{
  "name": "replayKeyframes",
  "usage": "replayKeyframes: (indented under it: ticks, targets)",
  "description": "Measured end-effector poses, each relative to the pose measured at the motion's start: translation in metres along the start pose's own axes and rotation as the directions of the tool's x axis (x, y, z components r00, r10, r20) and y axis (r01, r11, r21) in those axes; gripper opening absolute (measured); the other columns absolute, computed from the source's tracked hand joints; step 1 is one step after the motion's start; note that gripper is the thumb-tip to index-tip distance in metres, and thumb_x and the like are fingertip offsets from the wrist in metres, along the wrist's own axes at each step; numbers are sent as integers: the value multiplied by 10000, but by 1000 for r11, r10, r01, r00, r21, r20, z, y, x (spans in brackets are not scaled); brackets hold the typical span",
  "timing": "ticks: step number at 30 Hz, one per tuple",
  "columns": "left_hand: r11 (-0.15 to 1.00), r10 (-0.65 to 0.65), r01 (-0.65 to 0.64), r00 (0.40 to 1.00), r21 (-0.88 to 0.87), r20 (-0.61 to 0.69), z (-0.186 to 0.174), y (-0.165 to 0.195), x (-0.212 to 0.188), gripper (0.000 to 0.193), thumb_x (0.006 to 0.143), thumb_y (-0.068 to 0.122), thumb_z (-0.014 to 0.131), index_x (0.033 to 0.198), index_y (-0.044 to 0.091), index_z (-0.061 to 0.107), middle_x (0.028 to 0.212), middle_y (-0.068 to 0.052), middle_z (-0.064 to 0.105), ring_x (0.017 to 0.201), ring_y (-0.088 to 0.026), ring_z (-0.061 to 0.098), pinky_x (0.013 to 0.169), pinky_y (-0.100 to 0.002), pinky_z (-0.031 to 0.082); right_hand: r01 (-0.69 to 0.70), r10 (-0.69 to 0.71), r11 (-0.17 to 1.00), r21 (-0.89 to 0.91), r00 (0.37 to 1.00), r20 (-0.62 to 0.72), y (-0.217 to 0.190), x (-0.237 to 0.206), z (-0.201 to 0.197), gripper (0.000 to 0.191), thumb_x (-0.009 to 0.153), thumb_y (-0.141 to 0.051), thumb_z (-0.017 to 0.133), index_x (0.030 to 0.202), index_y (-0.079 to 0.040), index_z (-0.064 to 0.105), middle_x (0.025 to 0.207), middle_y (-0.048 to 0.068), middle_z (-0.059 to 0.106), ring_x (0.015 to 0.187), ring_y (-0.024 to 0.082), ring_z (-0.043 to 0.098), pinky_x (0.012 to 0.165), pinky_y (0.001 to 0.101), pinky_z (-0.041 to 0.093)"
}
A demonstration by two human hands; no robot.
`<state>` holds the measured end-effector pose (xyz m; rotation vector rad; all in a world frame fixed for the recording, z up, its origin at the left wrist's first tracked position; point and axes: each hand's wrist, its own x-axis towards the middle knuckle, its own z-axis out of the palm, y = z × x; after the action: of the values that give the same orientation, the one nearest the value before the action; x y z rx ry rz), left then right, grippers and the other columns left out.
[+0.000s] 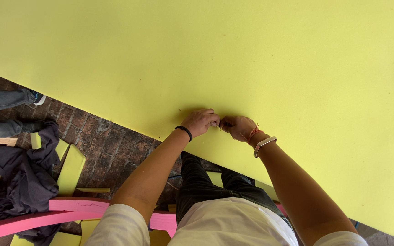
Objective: The person tears a strip of dark fabric backing off a yellow foam sheet, lifts and repositions the foam sheet on the work table, then picks small debris and scraps off the foam surface by hand, briefly holding a spray gun before resuming picking debris off the sheet.
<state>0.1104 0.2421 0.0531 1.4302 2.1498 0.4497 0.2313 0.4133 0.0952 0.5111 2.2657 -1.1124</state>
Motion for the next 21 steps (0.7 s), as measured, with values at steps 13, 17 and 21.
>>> replayKeyframes:
  ticks: [13, 17, 21]
  targets:
    - [1000, -21, 21, 999, 9, 25, -7, 9, -5, 89, 953, 145, 649, 898, 184, 708, 869, 1, 628, 895, -206, 653, 811, -385, 537, 150, -179, 977, -150, 963, -200, 8, -18, 10, 305, 862, -202, 615, 1154, -206, 704, 708, 53, 731, 598, 232, 702, 642, 369, 581]
    - [1000, -17, 17, 999, -6, 51, -8, 6, -3, 89, 946, 133, 641, 913, 184, 707, 907, 9, 635, 917, -202, 657, 817, -378, 544, 125, -196, 961, -245, 938, -288, 14, -13, 24, 214, 854, -232, 644, 1035, -137, 708, 764, 81, 741, 675, 288, 714, 686, 392, 600]
    - [999, -44, 44, 992, 0, 116, -8, 7, -1, 103, 965, 138, 627, 944, 189, 713, 944, 22, 639, 944, -192, 660, 844, -374, 548, 90, -142, 975, -202, 954, -264, 19, -10, 28, 194, 849, -230, 649, 999, -121, 706, 789, 83, 746, 703, 288, 716, 700, 398, 600]
